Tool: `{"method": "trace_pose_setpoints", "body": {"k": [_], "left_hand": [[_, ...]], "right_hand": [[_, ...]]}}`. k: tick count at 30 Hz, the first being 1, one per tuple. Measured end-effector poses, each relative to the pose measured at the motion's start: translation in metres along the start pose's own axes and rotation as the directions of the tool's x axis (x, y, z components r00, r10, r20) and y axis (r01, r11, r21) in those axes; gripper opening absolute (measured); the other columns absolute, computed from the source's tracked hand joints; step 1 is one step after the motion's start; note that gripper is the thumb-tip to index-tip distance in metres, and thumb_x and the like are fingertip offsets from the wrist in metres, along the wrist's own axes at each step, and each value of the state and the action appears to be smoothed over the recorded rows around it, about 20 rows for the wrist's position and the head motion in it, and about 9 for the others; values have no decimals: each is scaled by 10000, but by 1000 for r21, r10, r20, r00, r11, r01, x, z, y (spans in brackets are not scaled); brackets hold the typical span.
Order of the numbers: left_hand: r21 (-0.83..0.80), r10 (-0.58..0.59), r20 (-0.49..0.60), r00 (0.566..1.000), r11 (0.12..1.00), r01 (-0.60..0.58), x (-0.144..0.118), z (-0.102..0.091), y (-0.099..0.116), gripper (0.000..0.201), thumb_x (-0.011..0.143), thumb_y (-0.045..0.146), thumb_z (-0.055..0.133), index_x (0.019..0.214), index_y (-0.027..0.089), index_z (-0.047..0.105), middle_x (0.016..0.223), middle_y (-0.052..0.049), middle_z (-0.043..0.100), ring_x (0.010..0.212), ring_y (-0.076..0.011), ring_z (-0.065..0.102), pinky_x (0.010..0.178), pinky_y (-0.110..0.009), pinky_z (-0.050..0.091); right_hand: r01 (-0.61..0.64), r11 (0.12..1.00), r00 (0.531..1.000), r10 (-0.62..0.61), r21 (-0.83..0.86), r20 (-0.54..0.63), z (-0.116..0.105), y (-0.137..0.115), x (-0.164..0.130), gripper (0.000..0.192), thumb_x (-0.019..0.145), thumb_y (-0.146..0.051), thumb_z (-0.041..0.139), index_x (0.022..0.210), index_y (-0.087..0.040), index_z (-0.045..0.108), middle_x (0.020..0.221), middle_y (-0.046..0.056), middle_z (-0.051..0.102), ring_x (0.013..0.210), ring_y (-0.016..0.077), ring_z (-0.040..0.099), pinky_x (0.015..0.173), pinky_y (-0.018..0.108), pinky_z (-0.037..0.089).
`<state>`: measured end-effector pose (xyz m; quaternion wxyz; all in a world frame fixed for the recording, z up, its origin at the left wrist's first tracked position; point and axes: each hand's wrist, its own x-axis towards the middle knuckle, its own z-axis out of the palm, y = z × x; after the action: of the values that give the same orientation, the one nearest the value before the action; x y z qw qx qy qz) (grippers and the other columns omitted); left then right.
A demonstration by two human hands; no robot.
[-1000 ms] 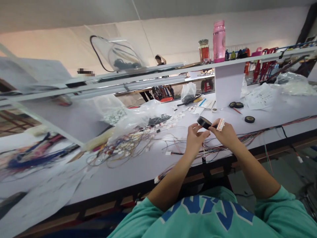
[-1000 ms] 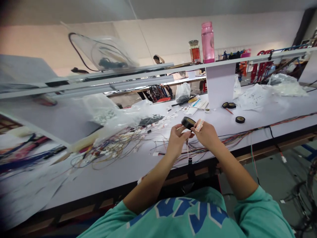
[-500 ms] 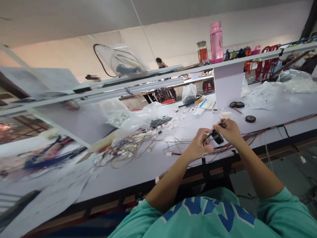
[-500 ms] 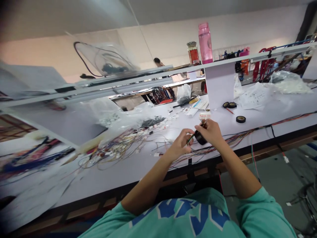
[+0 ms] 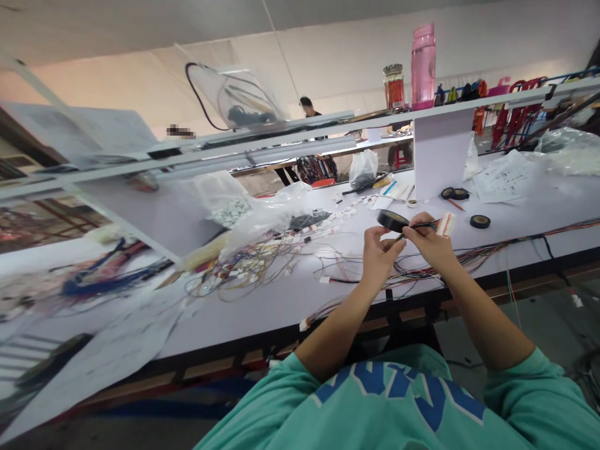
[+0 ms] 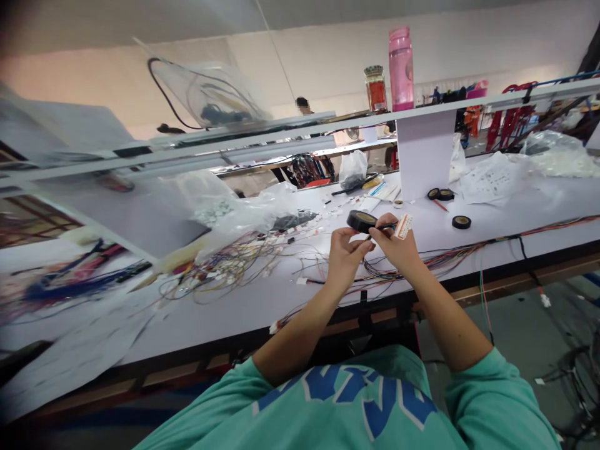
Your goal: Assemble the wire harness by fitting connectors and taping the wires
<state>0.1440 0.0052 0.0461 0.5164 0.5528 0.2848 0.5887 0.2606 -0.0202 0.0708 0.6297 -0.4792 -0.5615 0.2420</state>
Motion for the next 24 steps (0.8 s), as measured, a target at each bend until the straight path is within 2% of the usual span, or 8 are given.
{"method": "trace_pose_setpoints", "body": {"k": [2, 6, 10, 13, 15, 18, 20, 24], "left_hand": [[-90, -176, 102, 979, 978, 186, 7, -4, 8, 634, 456, 540, 762, 868, 188, 434, 790, -7, 580, 531, -109, 561, 483, -231, 421], [-76, -389, 410, 825, 887, 456, 16, -11, 18, 666, 423, 695, 683, 780, 164, 501, 583, -5, 519, 452, -117, 490, 365, -218, 293], [-4, -149, 294, 944, 988, 157, 6, -14, 14, 619, 407, 550, 776, 822, 173, 514, 675, 4, 525, 541, -108, 485, 454, -231, 358], [175, 11, 417, 909, 980, -92, -4, -18, 11, 770, 242, 392, 866, 900, 196, 519, 892, -28, 530, 745, -147, 520, 594, -253, 435], [222, -31, 479, 877, 971, -87, -4, -19, 10, 709, 319, 395, 852, 905, 204, 503, 809, 3, 503, 659, -118, 486, 548, -235, 405], [264, -11, 232, 973, 963, -52, 1, -17, 8, 383, 576, 363, 733, 783, 199, 455, 617, 71, 405, 484, -58, 362, 474, -199, 301], [304, 31, 94, 995, 951, -58, 5, -12, 8, 267, 636, 318, 674, 706, 188, 451, 574, 75, 408, 457, -52, 362, 468, -195, 286], [342, 34, 71, 997, 938, -57, 4, -4, 7, 123, 702, 276, 578, 670, 181, 507, 481, 68, 459, 417, -72, 410, 449, -203, 305]], "right_hand": [[46, 998, 999, -46, 36, 16, 4, 2, -3, 188, 627, -365, 587, 572, -223, 477, 546, -40, 513, 525, 108, 525, 502, 235, 430], [-36, 987, 997, 25, 158, 68, 9, 4, -4, 251, 580, -406, 656, 571, -219, 488, 521, -43, 546, 498, 115, 552, 483, 243, 458], [-151, 953, 988, 155, 263, 4, 5, 10, 5, 322, 532, -434, 669, 542, -210, 438, 445, -46, 546, 405, 109, 521, 429, 243, 441], [-145, 981, 989, 146, 126, 1, -3, 12, 12, 302, 541, -404, 667, 525, -203, 442, 424, -51, 530, 411, 103, 501, 455, 244, 418], [-38, 999, 998, 38, 13, 47, -6, 9, 13, 259, 556, -365, 667, 526, -196, 473, 486, -42, 555, 496, 110, 528, 534, 258, 431], [154, 987, 986, -149, -52, 80, -5, 2, 10, 222, 606, -359, 637, 539, -198, 499, 590, -26, 564, 621, 121, 545, 604, 262, 429], [134, 986, 988, -126, -98, 89, -1, -3, 8, 216, 635, -375, 623, 575, -200, 512, 593, -29, 541, 597, 117, 522, 559, 251, 404], [-35, 965, 990, 69, -260, 121, 5, -5, 6, 195, 642, -355, 639, 643, -199, 523, 577, -44, 527, 515, 102, 488, 519, 246, 366]]}}
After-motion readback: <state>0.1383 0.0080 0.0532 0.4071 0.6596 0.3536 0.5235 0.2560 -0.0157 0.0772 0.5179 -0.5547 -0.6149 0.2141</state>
